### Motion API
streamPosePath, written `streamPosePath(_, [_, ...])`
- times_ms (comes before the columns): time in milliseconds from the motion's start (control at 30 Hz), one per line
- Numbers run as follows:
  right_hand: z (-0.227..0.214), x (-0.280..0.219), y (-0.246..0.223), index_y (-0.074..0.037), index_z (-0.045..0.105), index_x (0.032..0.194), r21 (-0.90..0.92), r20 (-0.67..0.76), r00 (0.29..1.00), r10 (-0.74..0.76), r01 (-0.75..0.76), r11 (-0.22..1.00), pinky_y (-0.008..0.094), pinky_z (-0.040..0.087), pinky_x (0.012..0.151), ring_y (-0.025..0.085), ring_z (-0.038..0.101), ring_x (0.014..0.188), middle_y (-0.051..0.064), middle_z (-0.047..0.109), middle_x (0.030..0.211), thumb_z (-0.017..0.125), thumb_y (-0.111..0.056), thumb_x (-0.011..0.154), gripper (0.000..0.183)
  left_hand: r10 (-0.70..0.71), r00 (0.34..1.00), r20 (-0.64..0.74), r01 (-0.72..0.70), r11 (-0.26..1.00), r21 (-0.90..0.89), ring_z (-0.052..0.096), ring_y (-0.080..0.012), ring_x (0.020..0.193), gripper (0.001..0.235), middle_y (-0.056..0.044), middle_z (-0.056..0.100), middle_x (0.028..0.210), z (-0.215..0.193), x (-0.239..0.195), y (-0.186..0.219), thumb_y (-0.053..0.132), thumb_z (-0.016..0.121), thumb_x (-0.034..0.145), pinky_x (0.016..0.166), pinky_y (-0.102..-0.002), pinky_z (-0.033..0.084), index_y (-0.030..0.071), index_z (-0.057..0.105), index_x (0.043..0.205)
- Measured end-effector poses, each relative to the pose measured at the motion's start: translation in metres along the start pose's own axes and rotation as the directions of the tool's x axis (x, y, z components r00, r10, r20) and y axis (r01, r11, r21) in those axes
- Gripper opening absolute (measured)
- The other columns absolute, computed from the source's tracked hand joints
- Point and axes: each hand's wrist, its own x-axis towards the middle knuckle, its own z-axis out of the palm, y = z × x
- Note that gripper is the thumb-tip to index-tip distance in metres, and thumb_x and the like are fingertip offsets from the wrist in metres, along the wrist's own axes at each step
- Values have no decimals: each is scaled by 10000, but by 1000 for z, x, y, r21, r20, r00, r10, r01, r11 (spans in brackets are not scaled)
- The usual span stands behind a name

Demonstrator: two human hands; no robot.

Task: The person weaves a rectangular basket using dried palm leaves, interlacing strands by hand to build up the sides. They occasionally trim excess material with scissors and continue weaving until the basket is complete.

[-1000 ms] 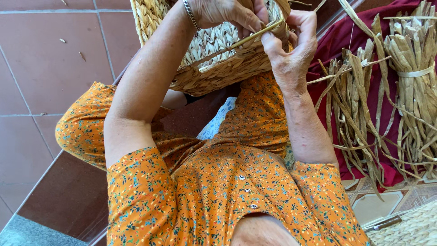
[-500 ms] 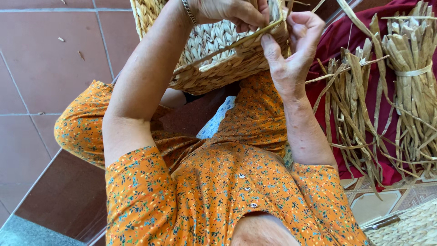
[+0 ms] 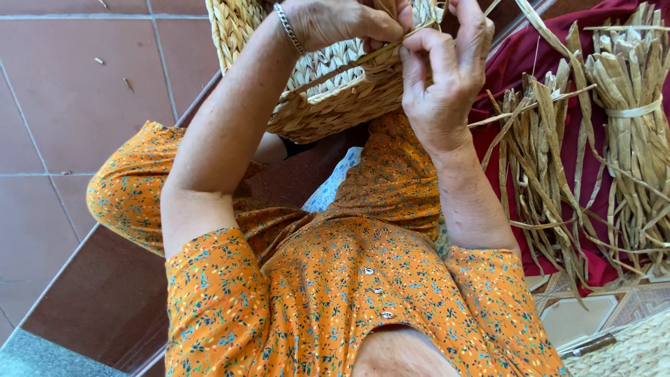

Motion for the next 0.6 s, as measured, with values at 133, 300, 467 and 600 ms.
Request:
streamPosePath(133, [2, 2, 3, -15, 634, 1011, -72, -20, 998, -63, 62, 996, 460, 433, 1161, 347, 456, 1409, 172, 434, 1507, 833, -48, 1040, 204, 7, 990, -139, -11, 999, -31, 651, -46, 784, 278, 30, 700, 893, 6, -7, -3, 233, 734, 975, 687, -226, 564, 77, 680, 1198])
streamPosePath(300, [-25, -14, 2, -6, 581, 910, -187, -19, 981, -193, 186, 965, 515, 386, 1157, 388, 430, 1353, 210, 451, 1412, 780, -4, 964, 206, 127, 953, -274, -84, 983, 161, 647, -75, 783, 256, -19, 672, 912, 25, -15, -17, 149, 847, 974, 687, -245, 568, 21, 663, 1100])
streamPosePath(467, [-71, -53, 0, -19, 564, 996, -68, 226, 972, -59, 77, 995, 430, 473, 1020, 321, 576, 1154, 148, 591, 1207, 734, 45, 992, 182, 194, 895, -401, -54, 941, 334, 602, -75, 738, 251, 0, 639, 847, 39, -26, -15, 201, 851, 957, 656, -251, 527, 70, 715, 1122])
streamPosePath(600, [-105, -77, -4, -38, 563, 966, -65, 413, 910, -16, 47, 997, 448, 483, 952, 327, 592, 1051, 131, 598, 1064, 735, 41, 907, 198, 296, 855, -426, -50, 864, 501, 634, -99, 752, 175, 5, 673, 872, 48, -36, -3, 206, 830, 1005, 682, -276, 530, 76, 734, 1072])
